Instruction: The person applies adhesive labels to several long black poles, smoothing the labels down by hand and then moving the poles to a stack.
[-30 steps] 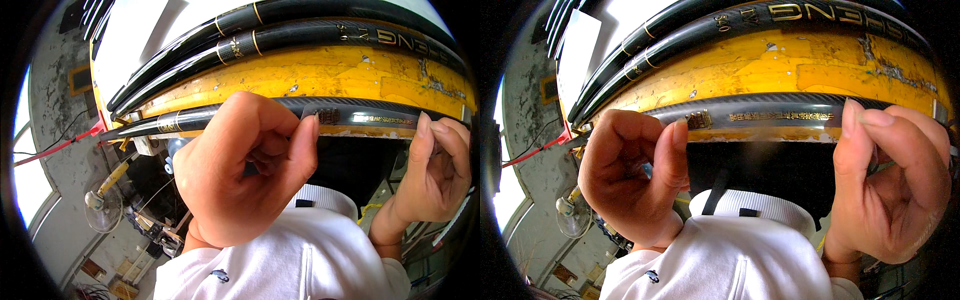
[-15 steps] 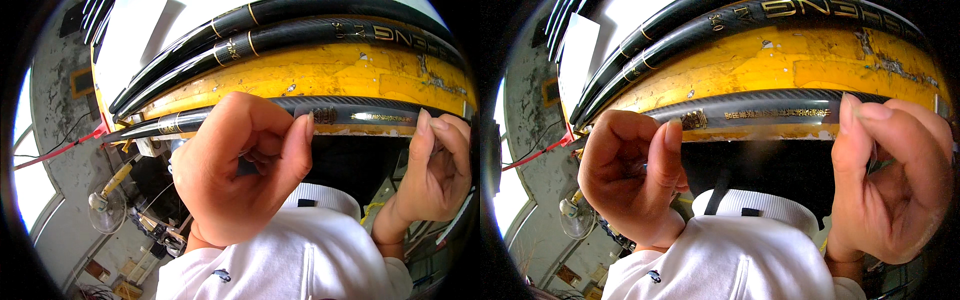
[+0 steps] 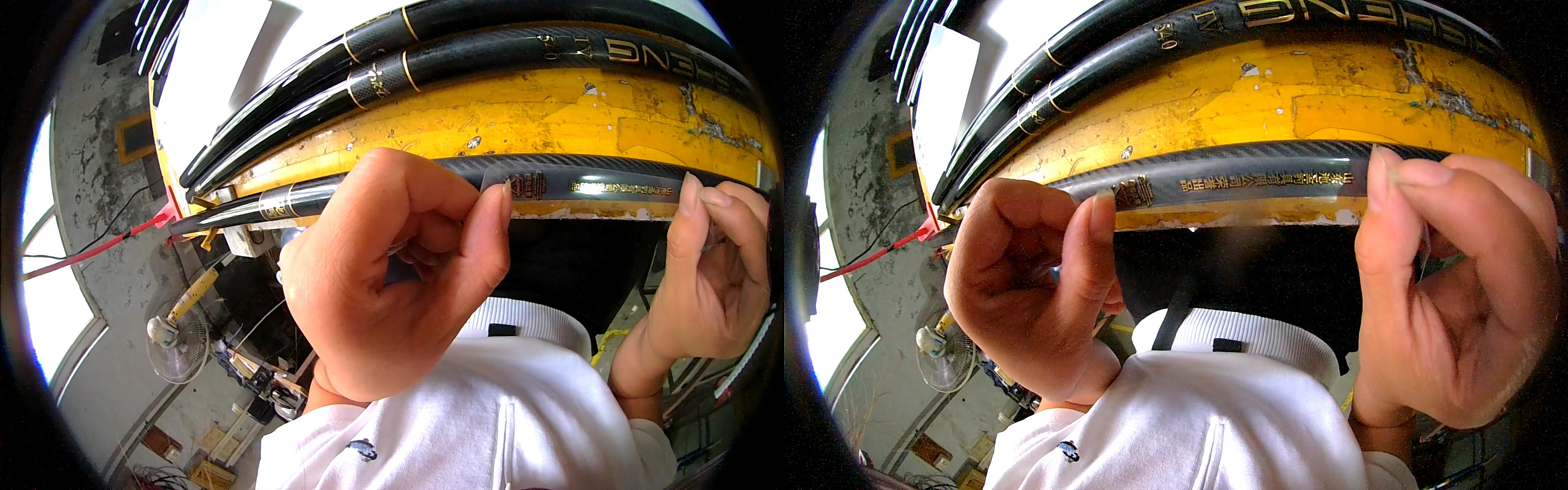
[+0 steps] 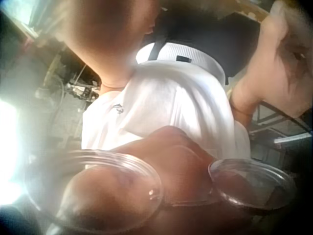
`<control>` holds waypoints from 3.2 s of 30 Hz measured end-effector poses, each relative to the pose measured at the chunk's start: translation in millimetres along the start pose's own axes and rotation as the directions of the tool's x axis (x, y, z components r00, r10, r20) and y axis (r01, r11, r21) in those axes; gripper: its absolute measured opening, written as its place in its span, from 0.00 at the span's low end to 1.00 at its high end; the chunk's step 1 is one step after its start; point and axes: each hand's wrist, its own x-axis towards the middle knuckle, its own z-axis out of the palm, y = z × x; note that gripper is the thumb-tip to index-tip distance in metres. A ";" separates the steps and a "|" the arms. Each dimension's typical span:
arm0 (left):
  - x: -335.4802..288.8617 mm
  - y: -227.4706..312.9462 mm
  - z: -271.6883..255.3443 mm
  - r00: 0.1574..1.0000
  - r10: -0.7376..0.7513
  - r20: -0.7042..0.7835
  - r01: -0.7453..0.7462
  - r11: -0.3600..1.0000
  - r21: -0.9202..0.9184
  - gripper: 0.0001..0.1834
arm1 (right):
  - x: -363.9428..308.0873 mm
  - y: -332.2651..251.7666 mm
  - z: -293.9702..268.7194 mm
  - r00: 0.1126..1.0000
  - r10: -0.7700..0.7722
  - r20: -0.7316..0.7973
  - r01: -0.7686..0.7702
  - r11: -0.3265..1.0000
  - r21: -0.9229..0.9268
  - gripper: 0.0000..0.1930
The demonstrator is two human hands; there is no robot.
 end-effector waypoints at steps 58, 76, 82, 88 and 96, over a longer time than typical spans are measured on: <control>11.4 -18.2 -74.9 0.774 0.544 0.325 -0.579 0.399 0.711 0.14 | -19.5 -13.2 -8.8 0.990 -0.010 -0.140 -0.081 0.770 -0.633 0.25; -98.7 -3.7 -31.1 0.714 0.219 0.664 -0.227 0.971 -0.076 0.17 | -24.9 -67.0 -52.8 0.838 0.426 0.340 -0.535 0.521 0.665 0.07; -110.5 5.9 -33.1 0.688 0.200 0.698 -0.164 0.979 -0.120 0.17 | 10.0 -19.4 -99.8 0.912 0.410 -0.026 -0.334 0.775 0.536 0.17; -102.2 -2.0 -23.4 0.700 0.270 0.661 -0.296 0.952 -0.076 0.18 | -47.6 -62.2 -29.7 0.881 0.379 0.283 -0.472 0.663 0.582 0.19; -101.4 -1.3 -15.4 0.713 0.290 0.638 -0.279 0.953 -0.121 0.15 | -46.7 -65.5 -34.4 0.855 0.455 0.249 -0.511 0.654 0.558 0.21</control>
